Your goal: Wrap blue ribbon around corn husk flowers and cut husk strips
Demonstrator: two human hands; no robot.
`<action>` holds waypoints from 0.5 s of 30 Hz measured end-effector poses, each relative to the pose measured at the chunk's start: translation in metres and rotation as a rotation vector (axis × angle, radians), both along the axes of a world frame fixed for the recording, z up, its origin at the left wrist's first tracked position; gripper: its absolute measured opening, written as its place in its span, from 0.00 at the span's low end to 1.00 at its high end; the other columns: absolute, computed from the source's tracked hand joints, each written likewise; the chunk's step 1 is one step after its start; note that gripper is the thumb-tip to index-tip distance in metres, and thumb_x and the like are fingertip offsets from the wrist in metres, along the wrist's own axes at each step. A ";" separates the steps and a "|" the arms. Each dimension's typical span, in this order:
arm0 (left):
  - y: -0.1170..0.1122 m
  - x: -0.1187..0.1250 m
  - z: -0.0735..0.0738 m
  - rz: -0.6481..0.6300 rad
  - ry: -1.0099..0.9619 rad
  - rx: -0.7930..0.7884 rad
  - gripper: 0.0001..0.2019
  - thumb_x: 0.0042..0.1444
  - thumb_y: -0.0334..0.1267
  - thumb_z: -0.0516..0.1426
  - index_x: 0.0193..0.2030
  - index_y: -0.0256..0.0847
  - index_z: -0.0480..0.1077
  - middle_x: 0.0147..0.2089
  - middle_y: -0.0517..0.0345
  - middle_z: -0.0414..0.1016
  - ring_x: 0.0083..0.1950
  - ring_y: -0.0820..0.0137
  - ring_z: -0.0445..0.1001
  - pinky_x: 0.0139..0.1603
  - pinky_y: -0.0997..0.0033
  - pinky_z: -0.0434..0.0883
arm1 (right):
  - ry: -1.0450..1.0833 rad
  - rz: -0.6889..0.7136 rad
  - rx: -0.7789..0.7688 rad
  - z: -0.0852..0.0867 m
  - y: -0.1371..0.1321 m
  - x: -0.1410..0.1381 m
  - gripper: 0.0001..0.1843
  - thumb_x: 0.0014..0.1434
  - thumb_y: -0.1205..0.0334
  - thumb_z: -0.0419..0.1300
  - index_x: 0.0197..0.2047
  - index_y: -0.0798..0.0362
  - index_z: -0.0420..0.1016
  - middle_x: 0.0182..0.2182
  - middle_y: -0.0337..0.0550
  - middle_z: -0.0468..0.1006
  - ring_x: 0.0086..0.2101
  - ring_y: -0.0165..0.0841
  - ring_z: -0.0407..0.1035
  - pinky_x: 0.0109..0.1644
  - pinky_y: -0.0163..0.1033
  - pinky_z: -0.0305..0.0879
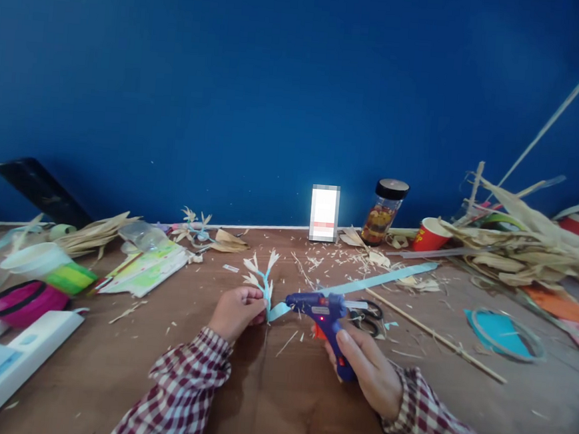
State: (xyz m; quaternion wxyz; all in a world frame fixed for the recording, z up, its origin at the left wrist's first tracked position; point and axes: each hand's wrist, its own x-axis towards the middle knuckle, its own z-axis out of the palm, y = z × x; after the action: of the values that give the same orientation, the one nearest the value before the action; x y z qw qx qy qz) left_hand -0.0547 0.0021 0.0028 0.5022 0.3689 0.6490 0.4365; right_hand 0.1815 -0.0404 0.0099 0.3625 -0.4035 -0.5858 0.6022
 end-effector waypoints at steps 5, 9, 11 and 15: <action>-0.001 0.001 0.001 -0.011 0.025 -0.004 0.05 0.41 0.30 0.61 0.24 0.37 0.67 0.18 0.62 0.71 0.21 0.75 0.71 0.24 0.77 0.70 | -0.187 0.072 0.179 0.013 -0.002 -0.002 0.19 0.61 0.50 0.45 0.33 0.53 0.71 0.23 0.39 0.65 0.26 0.31 0.59 0.29 0.36 0.56; -0.002 0.003 0.001 -0.009 0.054 0.009 0.06 0.40 0.29 0.60 0.24 0.37 0.66 0.18 0.63 0.71 0.20 0.75 0.70 0.23 0.76 0.70 | -0.261 0.123 0.235 0.017 -0.001 -0.006 0.19 0.62 0.52 0.45 0.32 0.53 0.71 0.24 0.40 0.66 0.26 0.31 0.59 0.30 0.35 0.55; -0.002 0.004 0.000 -0.006 0.068 0.011 0.06 0.40 0.29 0.61 0.25 0.37 0.66 0.18 0.63 0.70 0.20 0.74 0.71 0.23 0.76 0.70 | -0.264 0.117 0.234 0.015 0.000 -0.007 0.19 0.62 0.52 0.45 0.31 0.53 0.71 0.24 0.40 0.67 0.26 0.31 0.59 0.30 0.35 0.55; -0.002 0.004 -0.002 -0.002 0.088 0.019 0.07 0.38 0.29 0.61 0.25 0.37 0.66 0.17 0.64 0.70 0.20 0.73 0.71 0.23 0.75 0.70 | -0.234 0.097 0.187 0.008 0.000 -0.009 0.18 0.61 0.51 0.46 0.33 0.53 0.71 0.22 0.39 0.65 0.24 0.30 0.58 0.26 0.34 0.54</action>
State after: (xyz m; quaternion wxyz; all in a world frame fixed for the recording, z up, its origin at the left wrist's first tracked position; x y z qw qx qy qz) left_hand -0.0511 0.0006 0.0007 0.4702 0.3932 0.6660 0.4252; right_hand 0.1722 -0.0400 0.0181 0.2983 -0.4066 -0.6962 0.5108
